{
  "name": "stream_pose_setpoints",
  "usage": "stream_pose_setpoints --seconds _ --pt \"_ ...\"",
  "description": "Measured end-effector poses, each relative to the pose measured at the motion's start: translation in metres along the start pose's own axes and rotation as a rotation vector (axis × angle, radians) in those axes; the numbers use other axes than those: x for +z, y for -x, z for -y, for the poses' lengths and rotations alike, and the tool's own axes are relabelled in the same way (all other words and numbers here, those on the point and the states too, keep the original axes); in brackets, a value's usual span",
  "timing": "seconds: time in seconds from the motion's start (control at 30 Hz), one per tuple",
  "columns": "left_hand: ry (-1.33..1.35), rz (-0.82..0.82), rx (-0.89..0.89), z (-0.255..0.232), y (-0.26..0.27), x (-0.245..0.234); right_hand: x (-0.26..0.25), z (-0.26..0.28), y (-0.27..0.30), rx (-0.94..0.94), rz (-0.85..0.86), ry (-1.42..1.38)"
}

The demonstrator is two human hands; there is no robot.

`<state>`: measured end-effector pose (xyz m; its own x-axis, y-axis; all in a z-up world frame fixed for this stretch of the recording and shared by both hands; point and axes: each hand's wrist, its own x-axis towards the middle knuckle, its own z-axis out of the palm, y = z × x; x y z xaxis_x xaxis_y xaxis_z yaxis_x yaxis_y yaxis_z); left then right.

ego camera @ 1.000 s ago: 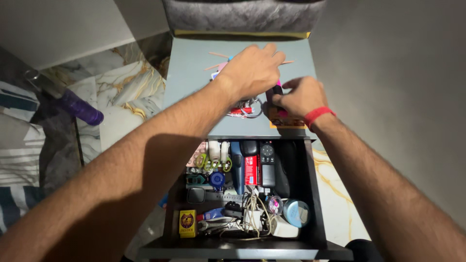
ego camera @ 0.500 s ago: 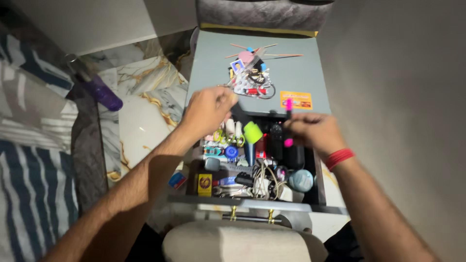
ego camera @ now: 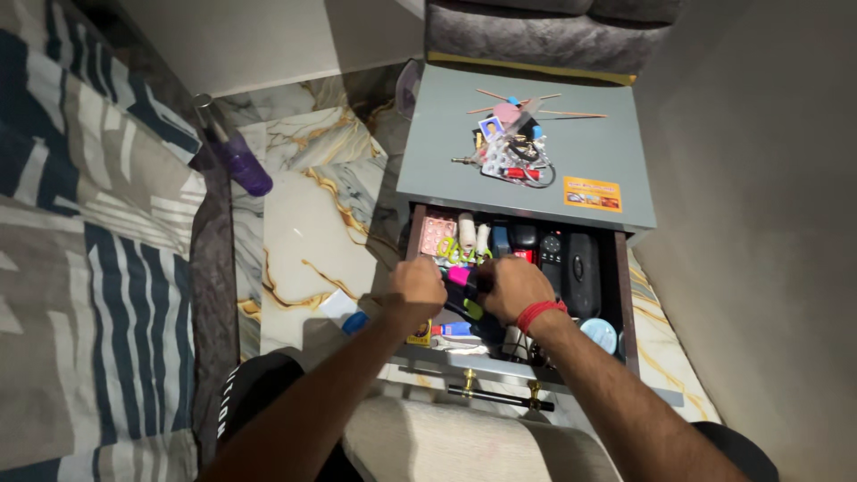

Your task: The person sits on the floor and organizes a cluttered bedside drawer by moving various small items from the drawer surface into the drawer interior. They handle remote controls, a box of matches, scissors, pens, and other miscellaneous objects, placing them inside the drawer.

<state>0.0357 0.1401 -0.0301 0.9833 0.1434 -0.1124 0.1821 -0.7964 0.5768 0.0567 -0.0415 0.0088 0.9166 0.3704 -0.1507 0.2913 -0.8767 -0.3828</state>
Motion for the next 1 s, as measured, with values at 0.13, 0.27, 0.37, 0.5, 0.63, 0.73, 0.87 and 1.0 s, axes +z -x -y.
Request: stream_pose_setpoints --seconds 0.13,0.27,0.37,0.5,0.63,0.73,0.87,1.0 --pt "-0.127 0.082 0.004 0.005 0.000 0.007 0.005 -0.003 -0.005 -0.048 0.091 0.031" --pt "-0.284 0.062 0.069 0.005 -0.006 0.025 0.012 -0.004 -0.005 -0.076 0.159 0.046" --pt "-0.351 0.023 0.162 0.006 -0.007 0.038 0.024 -0.011 -0.003 -0.109 0.125 0.062" --pt "-0.379 0.036 0.188 0.001 -0.007 0.037 0.034 -0.021 0.002 -0.192 0.067 0.048" --pt "-0.411 0.153 0.260 -0.003 -0.005 0.021 0.023 -0.021 0.001 -0.207 0.110 -0.017" --pt "-0.299 -0.052 0.285 -0.016 -0.027 0.005 -0.005 -0.033 -0.009 -0.199 0.052 -0.209" --pt "-0.132 -0.120 0.437 -0.046 -0.070 -0.038 -0.056 -0.049 -0.038 -0.073 -0.082 -0.339" --pt "0.029 -0.104 0.447 -0.081 -0.106 -0.063 -0.098 -0.052 -0.060 0.053 -0.281 -0.166"
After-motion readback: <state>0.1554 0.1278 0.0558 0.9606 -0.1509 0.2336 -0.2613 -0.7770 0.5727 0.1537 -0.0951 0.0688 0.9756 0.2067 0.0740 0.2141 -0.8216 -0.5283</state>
